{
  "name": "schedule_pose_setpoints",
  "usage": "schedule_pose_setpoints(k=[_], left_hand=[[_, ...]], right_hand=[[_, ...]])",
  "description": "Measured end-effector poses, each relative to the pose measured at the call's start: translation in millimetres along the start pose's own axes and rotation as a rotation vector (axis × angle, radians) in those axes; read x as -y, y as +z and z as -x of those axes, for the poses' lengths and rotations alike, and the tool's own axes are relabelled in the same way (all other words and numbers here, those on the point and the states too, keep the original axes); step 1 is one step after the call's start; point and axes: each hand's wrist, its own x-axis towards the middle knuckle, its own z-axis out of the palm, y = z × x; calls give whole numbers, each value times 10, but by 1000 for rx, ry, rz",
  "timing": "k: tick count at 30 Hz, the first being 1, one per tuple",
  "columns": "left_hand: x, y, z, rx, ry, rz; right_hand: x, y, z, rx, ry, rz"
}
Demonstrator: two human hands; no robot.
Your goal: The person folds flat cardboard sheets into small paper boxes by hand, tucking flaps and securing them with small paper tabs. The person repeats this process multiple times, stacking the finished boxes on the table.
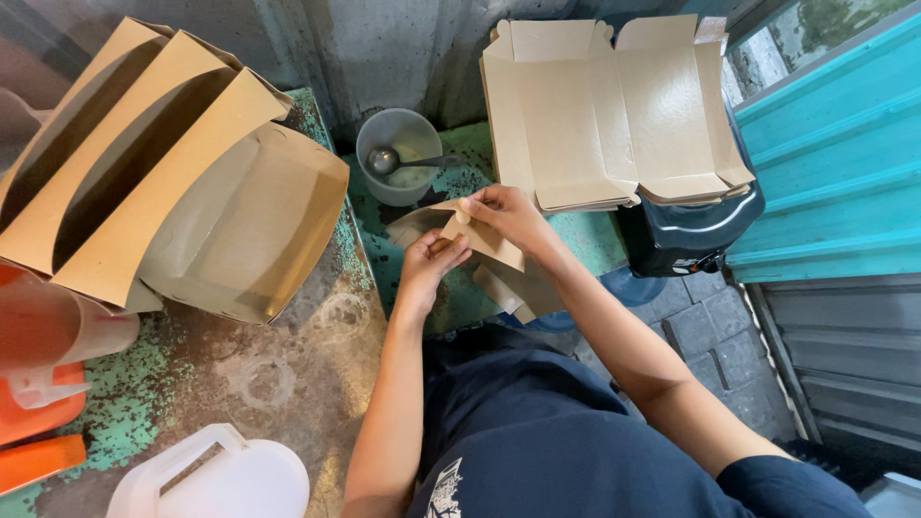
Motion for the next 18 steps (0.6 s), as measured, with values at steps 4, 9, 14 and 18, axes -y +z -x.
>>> schedule_pose_setpoints(k=[4, 9, 14, 18], left_hand=[[19, -17, -16, -20, -3, 15], [8, -10, -17, -62, 34, 26], [-11, 22, -7, -101, 35, 24], [-10, 12, -17, -94, 33, 31]], right_hand=[[40, -14, 50, -43, -159, 106], [147, 47, 132, -161, -302, 232], [301, 115, 241, -230, -326, 257], [415, 167, 300, -279, -344, 271]])
